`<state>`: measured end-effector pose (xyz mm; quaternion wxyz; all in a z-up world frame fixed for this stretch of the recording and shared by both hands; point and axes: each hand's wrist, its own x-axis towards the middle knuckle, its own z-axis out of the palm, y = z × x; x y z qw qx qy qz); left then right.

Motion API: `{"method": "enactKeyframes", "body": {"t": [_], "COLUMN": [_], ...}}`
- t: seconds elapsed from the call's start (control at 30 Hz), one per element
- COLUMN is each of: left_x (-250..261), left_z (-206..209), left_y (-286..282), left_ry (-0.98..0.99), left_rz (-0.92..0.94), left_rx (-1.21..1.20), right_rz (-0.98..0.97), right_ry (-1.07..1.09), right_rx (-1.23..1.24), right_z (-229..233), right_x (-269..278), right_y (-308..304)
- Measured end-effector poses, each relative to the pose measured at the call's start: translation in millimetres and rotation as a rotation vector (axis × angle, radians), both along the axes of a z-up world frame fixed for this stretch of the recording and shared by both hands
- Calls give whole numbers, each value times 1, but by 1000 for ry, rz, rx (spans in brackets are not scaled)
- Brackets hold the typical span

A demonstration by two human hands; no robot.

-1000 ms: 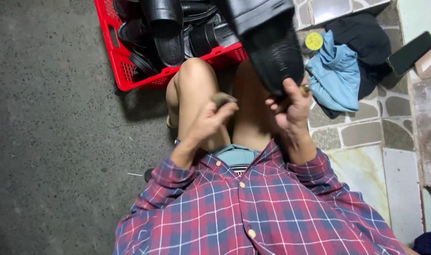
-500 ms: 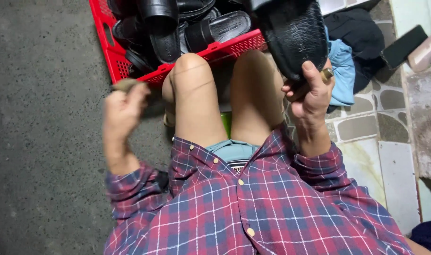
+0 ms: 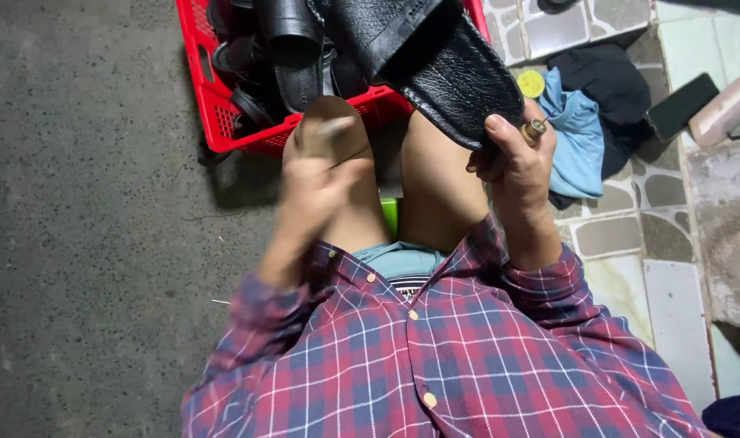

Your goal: Hand-stitching the sole of a black sandal using a stitching awl and thread to repair it.

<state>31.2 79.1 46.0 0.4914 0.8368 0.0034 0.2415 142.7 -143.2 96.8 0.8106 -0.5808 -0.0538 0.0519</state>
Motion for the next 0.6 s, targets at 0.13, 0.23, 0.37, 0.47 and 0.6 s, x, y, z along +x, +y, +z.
{"method": "enactKeyframes", "body": {"t": [0.13,0.23,0.37,0.47,0.6], "left_x": [40,33,-5,-13,13], "left_z": [-57,-44,-25,-4,-8], "left_y": [-54,-50,-22,-22,-38], "left_ry": [51,79,271,221,105], "left_rz": [-22,-187,-186,-208,-154], "left_rx": [46,-259,-260,-34,200], "right_rz": [-55,-133,-371,-241,-239], "right_ry": [30,36,211,29,36], "right_rx": [3,-23,12,-115,-91], "right_z": [14,-3,-18,0,-13], "right_x": [-4,10,31,19,10], "right_y": [-1,-28,-55,-46,-39]}}
